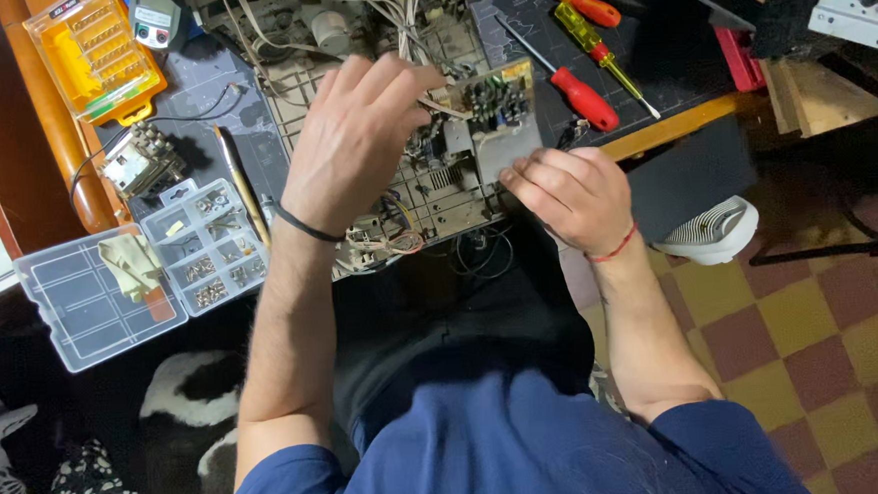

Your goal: The person uses a red screwdriver to loosen and remove screws from a circuit board assembly. They detach a green circuit board with a heatsink, inspect it, and then reattach it to the main chassis, securing it with screws using both red and yellow screwdrivers.

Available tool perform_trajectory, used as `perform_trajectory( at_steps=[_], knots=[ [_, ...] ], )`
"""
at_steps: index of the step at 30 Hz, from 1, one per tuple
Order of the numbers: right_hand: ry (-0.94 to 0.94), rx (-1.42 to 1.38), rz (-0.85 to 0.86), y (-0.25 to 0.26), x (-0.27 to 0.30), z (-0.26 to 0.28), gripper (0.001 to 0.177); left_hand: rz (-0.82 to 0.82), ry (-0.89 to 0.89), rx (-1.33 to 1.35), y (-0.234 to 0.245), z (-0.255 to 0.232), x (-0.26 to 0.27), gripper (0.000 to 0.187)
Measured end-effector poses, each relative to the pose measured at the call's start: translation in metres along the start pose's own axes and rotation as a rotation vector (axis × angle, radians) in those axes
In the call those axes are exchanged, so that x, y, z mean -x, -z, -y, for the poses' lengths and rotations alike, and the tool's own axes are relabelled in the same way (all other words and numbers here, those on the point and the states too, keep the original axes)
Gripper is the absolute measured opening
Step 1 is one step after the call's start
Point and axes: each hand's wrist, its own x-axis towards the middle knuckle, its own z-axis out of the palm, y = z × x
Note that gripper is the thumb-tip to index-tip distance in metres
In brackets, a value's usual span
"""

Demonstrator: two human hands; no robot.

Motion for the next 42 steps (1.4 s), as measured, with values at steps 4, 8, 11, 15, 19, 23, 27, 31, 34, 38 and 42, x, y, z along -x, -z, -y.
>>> perform_trajectory(
  at_steps=[4, 8, 11, 15, 19, 23, 27, 31, 34, 38, 42],
  knots=[
    [-0.103, -0.149, 0.044, -0.004, 0.009, 0.005, 0.012, -0.015, 0.031, 0.064, -0.002, -0.009, 0.006, 0.021],
    [-0.156, -0.284, 0.167, 0.01, 0.001, -0.003, 0.035, -0.012, 0.104, 0.079, -0.005, -0.021, 0.008, 0.027],
    [-0.178, -0.377, 0.147, 0.013, 0.003, -0.009, 0.033, -0.041, 0.118, 0.108, -0.013, -0.023, 0.011, 0.039],
    [-0.251, -0.505, 0.087, 0.015, 0.004, -0.019, 0.028, -0.049, 0.158, 0.071, -0.022, -0.027, 0.016, 0.049],
    [-0.45, -0.447, -0.044, 0.024, 0.002, -0.032, 0.013, -0.072, 0.174, 0.099, -0.024, -0.026, 0.019, 0.054],
    [-0.655, -0.33, -0.108, 0.028, 0.018, -0.048, 0.008, -0.096, 0.161, 0.14, -0.028, -0.02, 0.023, 0.053],
    [-0.708, -0.3, -0.153, 0.032, 0.028, -0.047, 0.006, -0.147, 0.113, 0.188, -0.013, -0.029, 0.016, 0.047],
    [-0.769, -0.244, -0.128, 0.029, 0.042, -0.05, 0.009, -0.199, 0.159, 0.233, -0.011, -0.032, 0.018, 0.035],
    [-0.818, -0.204, -0.087, 0.022, 0.045, -0.058, 0.014, -0.215, 0.223, 0.255, -0.009, -0.035, 0.018, 0.034],
    [-0.832, -0.13, 0.013, 0.0, 0.048, -0.072, 0.018, -0.195, 0.186, 0.266, -0.007, -0.035, 0.017, 0.04],
    [-0.799, -0.147, 0.071, -0.025, 0.04, -0.088, 0.018, -0.189, 0.191, 0.225, -0.011, -0.031, 0.019, 0.043]
  ],
)
